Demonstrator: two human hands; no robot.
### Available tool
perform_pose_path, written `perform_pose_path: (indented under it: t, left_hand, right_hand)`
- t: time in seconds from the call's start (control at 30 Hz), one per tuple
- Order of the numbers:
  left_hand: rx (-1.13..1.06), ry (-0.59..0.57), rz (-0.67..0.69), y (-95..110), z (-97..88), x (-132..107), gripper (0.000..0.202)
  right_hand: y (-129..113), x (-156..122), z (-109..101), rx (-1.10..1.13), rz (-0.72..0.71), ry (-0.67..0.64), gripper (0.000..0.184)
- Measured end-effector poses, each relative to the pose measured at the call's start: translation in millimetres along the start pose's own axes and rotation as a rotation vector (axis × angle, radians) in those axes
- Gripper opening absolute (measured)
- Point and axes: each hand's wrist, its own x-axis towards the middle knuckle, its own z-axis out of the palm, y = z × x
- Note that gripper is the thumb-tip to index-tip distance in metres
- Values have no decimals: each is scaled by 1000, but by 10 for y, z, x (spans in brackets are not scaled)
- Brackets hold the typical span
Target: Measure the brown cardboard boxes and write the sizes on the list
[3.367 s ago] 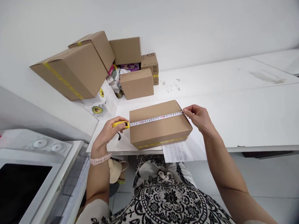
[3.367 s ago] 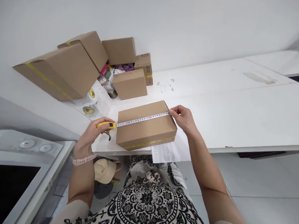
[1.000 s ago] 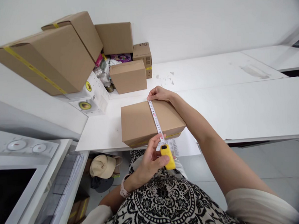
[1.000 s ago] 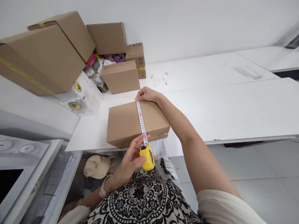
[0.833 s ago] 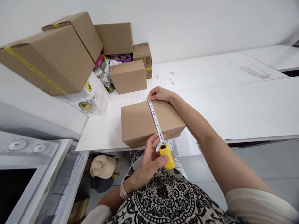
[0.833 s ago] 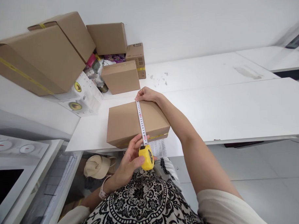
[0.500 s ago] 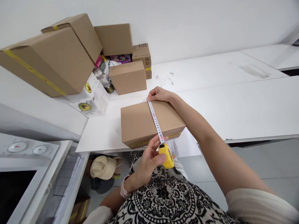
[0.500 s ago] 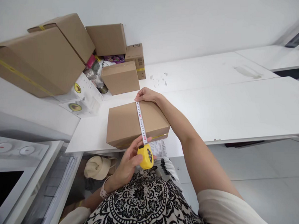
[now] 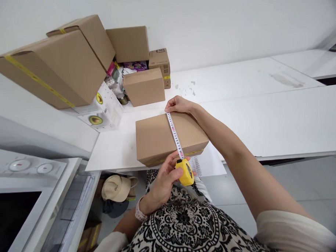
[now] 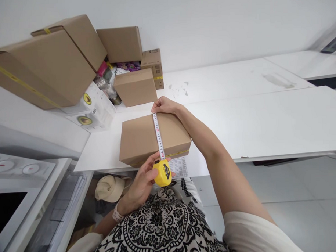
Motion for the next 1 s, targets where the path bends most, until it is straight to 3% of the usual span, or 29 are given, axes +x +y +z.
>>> perform_pose_path:
  t: [0.17,0.37,0.5,0.6,0.77,0.9,1.0]
  left_hand:
    - [44,-25,13,48,-64,-15,58]
    - [77,-105,76,201,-129,-131,53]
    - [79,55,160,384,-289,-357,42]
    - [59,293,314,503,-563,-569,40]
    - [6,618,476,426,-1109,-678,41]
    - [-36,674,495,194,-1326,-446,41]
    - [-71,613,473,164,-1325,-255,47]
  right_hand:
    - [-283,-36,-118,-35,-133,-46,25]
    - [-962,-340,-179,-71,-309,58,31]
    - [-1200,-836,-152,-101,-365,223,39]
    - [-953,-1340,-115,-123,-327,410,41]
    - [88,-2090,139,-19,-46,731,41]
    - [714,-2379,495,25,126,651,48]
    - [772,-2375,687,16,64,467,60]
